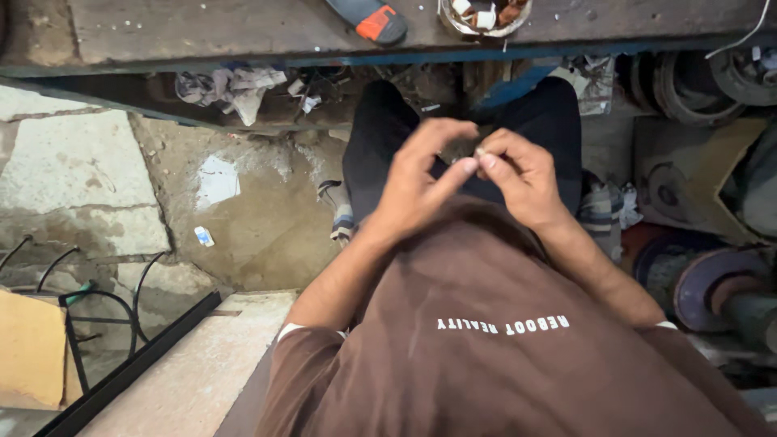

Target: The person strips insulation from copper wires using a utility knife and then uses scissors to trim and shape the wire ends. The work is performed at a cluttered workbench with a motor stator visible nearby.

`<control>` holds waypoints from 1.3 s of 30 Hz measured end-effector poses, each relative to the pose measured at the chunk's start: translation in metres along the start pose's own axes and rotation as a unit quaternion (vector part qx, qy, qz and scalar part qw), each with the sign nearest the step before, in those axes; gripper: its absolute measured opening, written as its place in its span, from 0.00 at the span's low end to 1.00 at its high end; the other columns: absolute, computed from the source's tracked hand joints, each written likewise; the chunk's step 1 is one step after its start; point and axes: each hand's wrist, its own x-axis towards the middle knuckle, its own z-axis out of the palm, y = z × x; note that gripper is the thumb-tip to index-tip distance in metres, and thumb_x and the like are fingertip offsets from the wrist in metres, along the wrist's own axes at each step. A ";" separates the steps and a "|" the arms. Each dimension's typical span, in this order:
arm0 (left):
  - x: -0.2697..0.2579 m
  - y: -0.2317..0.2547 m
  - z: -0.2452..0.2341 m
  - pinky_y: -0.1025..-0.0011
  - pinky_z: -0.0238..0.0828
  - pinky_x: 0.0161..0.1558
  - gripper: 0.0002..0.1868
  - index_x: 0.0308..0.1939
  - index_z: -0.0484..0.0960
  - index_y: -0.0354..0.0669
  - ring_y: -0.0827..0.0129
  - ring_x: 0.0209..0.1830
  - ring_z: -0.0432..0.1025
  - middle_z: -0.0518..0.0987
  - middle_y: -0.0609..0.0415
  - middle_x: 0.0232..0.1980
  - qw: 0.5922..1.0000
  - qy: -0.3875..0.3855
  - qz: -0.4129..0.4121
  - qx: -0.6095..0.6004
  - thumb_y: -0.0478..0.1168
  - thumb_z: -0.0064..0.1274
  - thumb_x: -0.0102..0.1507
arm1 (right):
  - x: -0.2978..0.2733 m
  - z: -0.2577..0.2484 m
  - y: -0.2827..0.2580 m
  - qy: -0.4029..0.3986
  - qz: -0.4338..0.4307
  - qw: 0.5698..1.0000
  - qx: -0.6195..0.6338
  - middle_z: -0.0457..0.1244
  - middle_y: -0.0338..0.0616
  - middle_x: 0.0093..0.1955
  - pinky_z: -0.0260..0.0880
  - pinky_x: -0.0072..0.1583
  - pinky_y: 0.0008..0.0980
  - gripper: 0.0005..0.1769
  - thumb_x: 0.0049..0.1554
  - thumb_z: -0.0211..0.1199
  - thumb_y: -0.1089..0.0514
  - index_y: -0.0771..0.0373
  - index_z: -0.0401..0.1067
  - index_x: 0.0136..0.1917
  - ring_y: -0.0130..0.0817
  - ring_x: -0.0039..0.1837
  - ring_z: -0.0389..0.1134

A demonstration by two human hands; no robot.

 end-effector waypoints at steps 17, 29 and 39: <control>-0.005 -0.061 0.039 0.77 0.68 0.41 0.09 0.46 0.82 0.32 0.79 0.37 0.70 0.79 0.60 0.37 0.942 -0.072 -0.221 -0.241 0.38 0.55 0.70 | 0.013 -0.013 -0.012 -0.030 -0.088 0.955 -0.282 0.62 0.50 0.37 0.63 0.45 0.40 0.04 0.58 0.64 0.64 0.68 0.71 0.44 0.47 0.41 0.65; 0.013 -0.027 0.013 0.73 0.65 0.45 0.04 0.41 0.83 0.38 0.69 0.38 0.72 0.80 0.55 0.39 0.998 -0.055 0.017 0.006 0.36 0.58 0.66 | 0.015 -0.019 0.010 -0.039 0.019 0.992 -0.120 0.63 0.43 0.37 0.62 0.44 0.30 0.08 0.61 0.62 0.62 0.69 0.70 0.43 0.30 0.40 0.62; 0.002 -0.017 -0.007 0.74 0.64 0.35 0.02 0.41 0.81 0.36 0.74 0.31 0.67 0.73 0.55 0.35 0.993 0.003 -0.114 -0.031 0.32 0.55 0.66 | 0.041 0.004 -0.018 -0.060 0.000 0.986 -0.158 0.65 0.43 0.41 0.66 0.46 0.30 0.06 0.61 0.63 0.62 0.68 0.71 0.48 0.31 0.43 0.67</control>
